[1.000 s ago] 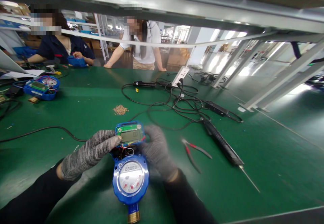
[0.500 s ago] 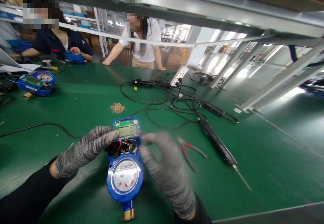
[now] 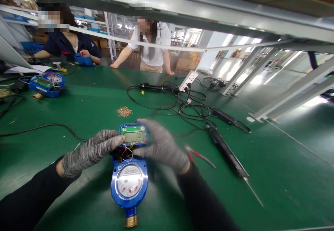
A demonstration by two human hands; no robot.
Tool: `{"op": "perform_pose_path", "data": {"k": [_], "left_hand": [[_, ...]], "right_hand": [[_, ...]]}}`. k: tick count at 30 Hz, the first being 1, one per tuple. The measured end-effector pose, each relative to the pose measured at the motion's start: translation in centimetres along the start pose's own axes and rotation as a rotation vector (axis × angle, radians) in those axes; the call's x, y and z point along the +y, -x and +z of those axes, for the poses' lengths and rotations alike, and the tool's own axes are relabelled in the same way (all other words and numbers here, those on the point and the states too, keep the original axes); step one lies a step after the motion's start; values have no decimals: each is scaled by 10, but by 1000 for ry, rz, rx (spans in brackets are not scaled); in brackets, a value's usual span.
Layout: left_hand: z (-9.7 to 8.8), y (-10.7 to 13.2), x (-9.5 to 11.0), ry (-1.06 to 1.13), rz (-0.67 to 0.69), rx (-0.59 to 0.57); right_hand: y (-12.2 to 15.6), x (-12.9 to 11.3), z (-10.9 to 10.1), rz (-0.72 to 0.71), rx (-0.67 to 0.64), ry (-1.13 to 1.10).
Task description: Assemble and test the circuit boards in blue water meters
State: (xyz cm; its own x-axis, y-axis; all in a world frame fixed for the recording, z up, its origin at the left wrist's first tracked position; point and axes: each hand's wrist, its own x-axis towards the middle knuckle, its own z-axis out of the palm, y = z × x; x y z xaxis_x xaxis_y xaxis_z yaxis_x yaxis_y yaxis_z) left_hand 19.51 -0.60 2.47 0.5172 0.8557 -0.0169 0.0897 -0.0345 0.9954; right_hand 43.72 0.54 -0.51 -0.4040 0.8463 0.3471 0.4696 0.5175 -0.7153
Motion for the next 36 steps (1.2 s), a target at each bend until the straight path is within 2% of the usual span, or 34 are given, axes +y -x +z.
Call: {"op": "perform_pose_path", "data": {"k": [3,10,13,15,17,20,26,29,32,36], "left_hand": [[1,-1,-1,-7,23,8],[4,-2,-7,-135,6,91],[4,-3,-4,-90,4,27],[4,-3,-2,-31,0,-14],[3,-4,-1,37,15,-51],[1,-5,-3,79,39,-120],[-3,-5,-8,-91,25,-27],[-3,-4,-7,-86,27,-47],[-2,-4,-4,-70,18,-49],[1,-4,-2,-105,28,37]], "right_hand": [[-2,-2,10,34,38,-60],[-2,-9,32,132,238,-137],[5,-6,17,141,126,-159],[9,-2,-4,96,-34,-95],[11,0,-25,21,-132,-24],[8,-3,-37,-72,-130,4],[-8,-9,-5,-77,-99,-130],[-12,-8,0,-97,-126,-170],[-10,-8,0,-106,-102,-115],[-5,-13,7,-94,38,60]]}}
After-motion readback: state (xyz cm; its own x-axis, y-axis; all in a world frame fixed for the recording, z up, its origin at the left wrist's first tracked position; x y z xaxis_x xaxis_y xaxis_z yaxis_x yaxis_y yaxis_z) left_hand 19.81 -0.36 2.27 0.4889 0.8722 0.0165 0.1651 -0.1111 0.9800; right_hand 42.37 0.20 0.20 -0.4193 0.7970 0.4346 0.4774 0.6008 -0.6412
